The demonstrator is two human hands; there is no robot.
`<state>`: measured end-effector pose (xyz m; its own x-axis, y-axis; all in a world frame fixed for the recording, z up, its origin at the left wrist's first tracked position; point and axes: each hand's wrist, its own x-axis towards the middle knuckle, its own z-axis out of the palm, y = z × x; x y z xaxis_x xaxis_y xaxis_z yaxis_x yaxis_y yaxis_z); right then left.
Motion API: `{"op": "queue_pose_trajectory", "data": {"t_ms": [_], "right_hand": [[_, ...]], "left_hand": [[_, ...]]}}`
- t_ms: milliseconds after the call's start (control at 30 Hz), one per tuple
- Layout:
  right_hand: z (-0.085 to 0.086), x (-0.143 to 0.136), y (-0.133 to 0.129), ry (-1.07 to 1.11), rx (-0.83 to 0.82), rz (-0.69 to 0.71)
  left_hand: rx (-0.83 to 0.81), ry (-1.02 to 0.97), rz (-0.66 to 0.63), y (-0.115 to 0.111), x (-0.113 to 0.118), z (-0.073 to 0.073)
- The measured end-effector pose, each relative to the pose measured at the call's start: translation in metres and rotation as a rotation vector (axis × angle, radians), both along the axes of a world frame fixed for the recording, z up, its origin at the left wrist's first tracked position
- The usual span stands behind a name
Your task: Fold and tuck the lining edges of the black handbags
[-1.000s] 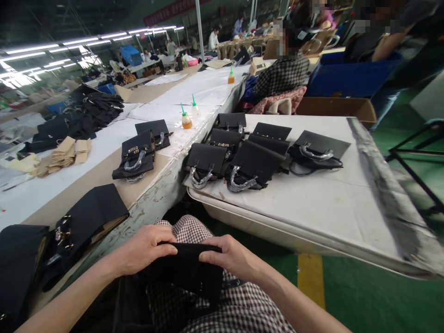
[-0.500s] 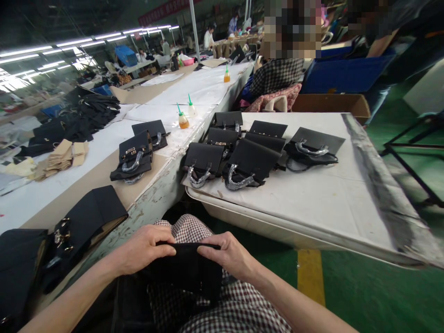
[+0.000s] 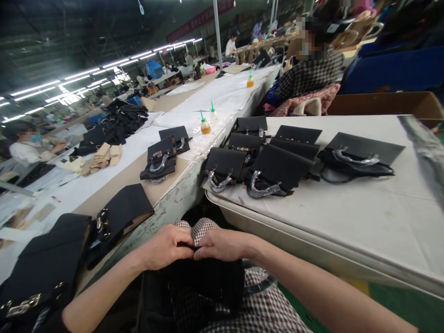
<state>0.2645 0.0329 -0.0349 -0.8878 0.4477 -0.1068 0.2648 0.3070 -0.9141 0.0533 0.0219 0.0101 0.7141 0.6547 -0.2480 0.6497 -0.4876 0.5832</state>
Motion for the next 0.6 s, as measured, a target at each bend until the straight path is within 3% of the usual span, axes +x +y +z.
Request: {"op": "queue_pose_trajectory", "data": {"t_ms": [100, 167, 333, 433, 600], "right_hand": [[-0.003, 0.008, -0.003, 0.011, -0.051, -0.044], [-0.004, 0.015, -0.003, -0.005, -0.091, -0.095], [-0.001, 0.014, 0.001, 0.022, -0.189, -0.078], [0.003, -0.005, 0.006, 0.066, -0.091, -0.029], [0.006, -0.041, 0.015, 0.090, 0.035, 0.016]], "left_hand": [[0.018, 0.048, 0.040, -0.002, -0.015, 0.009], [-0.003, 0.074, 0.151, -0.005, -0.028, 0.014], [-0.275, -0.021, 0.443, -0.016, -0.054, 0.011], [-0.368, -0.083, 0.490, -0.022, -0.057, 0.008], [-0.319, -0.069, 0.474, -0.027, -0.057, 0.013]]}}
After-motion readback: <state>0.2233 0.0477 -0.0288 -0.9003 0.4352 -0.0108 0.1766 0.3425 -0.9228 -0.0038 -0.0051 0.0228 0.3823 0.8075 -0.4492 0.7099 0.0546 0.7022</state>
